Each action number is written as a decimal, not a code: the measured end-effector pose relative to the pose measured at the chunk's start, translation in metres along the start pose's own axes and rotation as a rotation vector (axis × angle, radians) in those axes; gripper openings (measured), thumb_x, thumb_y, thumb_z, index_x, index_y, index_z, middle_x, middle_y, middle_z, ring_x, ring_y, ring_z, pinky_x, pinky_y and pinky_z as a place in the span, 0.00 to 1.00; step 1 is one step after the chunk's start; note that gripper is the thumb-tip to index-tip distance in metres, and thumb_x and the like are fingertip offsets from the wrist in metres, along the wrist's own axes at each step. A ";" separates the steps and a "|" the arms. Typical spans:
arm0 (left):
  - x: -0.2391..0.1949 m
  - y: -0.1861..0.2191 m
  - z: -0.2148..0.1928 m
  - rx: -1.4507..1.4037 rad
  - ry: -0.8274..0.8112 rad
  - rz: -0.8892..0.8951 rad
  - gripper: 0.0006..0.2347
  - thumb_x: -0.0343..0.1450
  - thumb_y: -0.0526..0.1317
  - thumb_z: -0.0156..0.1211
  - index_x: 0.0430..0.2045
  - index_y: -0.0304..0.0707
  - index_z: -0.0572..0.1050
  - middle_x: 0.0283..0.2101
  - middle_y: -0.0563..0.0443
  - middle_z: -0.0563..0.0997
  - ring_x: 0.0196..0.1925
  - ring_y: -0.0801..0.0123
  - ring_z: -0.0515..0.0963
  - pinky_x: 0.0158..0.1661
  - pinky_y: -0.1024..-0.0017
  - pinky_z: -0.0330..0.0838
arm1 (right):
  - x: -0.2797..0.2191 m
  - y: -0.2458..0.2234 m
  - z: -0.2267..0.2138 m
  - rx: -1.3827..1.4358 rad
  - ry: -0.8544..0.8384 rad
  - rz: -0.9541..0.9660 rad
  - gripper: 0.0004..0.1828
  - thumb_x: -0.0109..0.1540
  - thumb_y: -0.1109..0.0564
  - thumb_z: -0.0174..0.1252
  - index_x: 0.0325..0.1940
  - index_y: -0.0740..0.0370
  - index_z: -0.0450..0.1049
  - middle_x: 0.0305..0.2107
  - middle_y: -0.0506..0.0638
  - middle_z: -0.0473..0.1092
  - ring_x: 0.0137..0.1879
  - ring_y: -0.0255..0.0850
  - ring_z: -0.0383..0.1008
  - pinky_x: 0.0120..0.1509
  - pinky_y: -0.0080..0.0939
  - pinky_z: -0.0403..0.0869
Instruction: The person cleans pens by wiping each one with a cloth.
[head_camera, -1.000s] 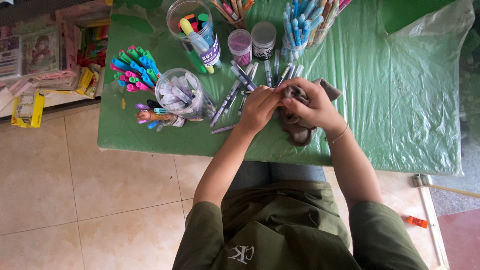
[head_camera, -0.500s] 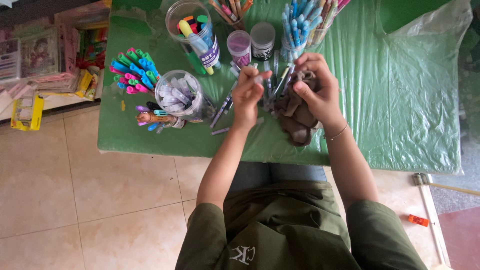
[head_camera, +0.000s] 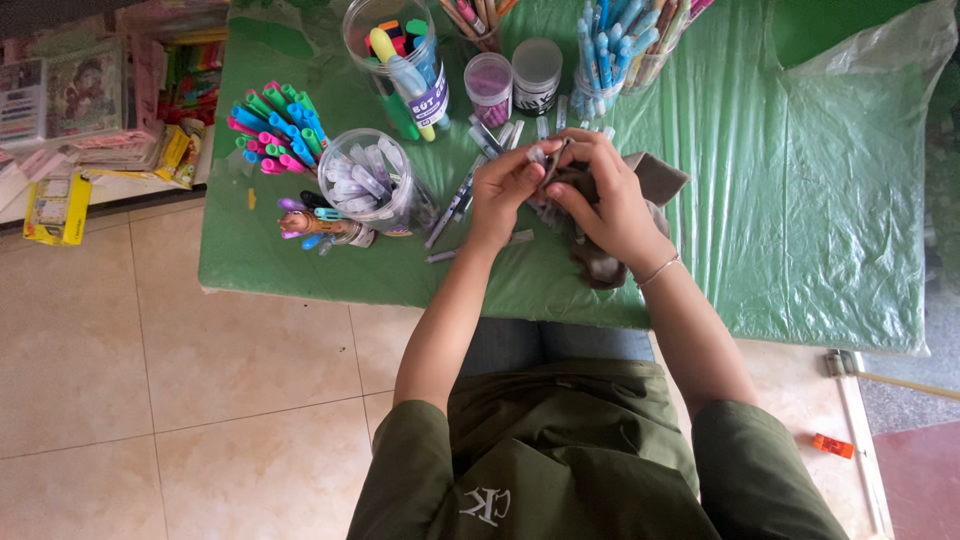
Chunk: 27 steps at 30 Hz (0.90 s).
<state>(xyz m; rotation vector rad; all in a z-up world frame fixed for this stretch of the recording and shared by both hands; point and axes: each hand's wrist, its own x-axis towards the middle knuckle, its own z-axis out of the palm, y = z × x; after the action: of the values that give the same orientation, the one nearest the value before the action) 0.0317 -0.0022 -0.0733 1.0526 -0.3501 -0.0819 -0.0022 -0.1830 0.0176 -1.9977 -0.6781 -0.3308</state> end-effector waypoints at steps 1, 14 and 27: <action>0.001 -0.001 0.000 0.000 0.001 0.001 0.16 0.76 0.43 0.63 0.53 0.30 0.78 0.36 0.57 0.80 0.34 0.80 0.73 0.35 0.78 0.69 | 0.000 -0.001 0.001 0.000 -0.001 -0.001 0.19 0.66 0.62 0.65 0.56 0.63 0.65 0.63 0.61 0.67 0.66 0.57 0.72 0.70 0.49 0.71; 0.011 0.021 0.009 0.037 -0.267 0.114 0.20 0.75 0.58 0.58 0.48 0.42 0.83 0.65 0.55 0.67 0.71 0.67 0.62 0.72 0.62 0.52 | -0.006 0.006 0.007 0.010 -0.018 0.026 0.20 0.61 0.60 0.66 0.56 0.66 0.72 0.44 0.58 0.73 0.46 0.51 0.78 0.51 0.44 0.76; 0.018 -0.001 -0.013 -0.121 0.058 0.266 0.17 0.71 0.51 0.68 0.40 0.34 0.82 0.53 0.51 0.73 0.58 0.67 0.70 0.62 0.63 0.60 | -0.002 0.006 0.000 0.031 -0.236 0.218 0.15 0.61 0.53 0.65 0.46 0.66 0.77 0.22 0.55 0.71 0.25 0.41 0.71 0.36 0.41 0.72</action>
<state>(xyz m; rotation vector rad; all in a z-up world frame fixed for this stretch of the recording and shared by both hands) 0.0525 0.0042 -0.0752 0.8796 -0.4246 0.1636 -0.0006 -0.1857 0.0117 -2.0768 -0.5987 0.0462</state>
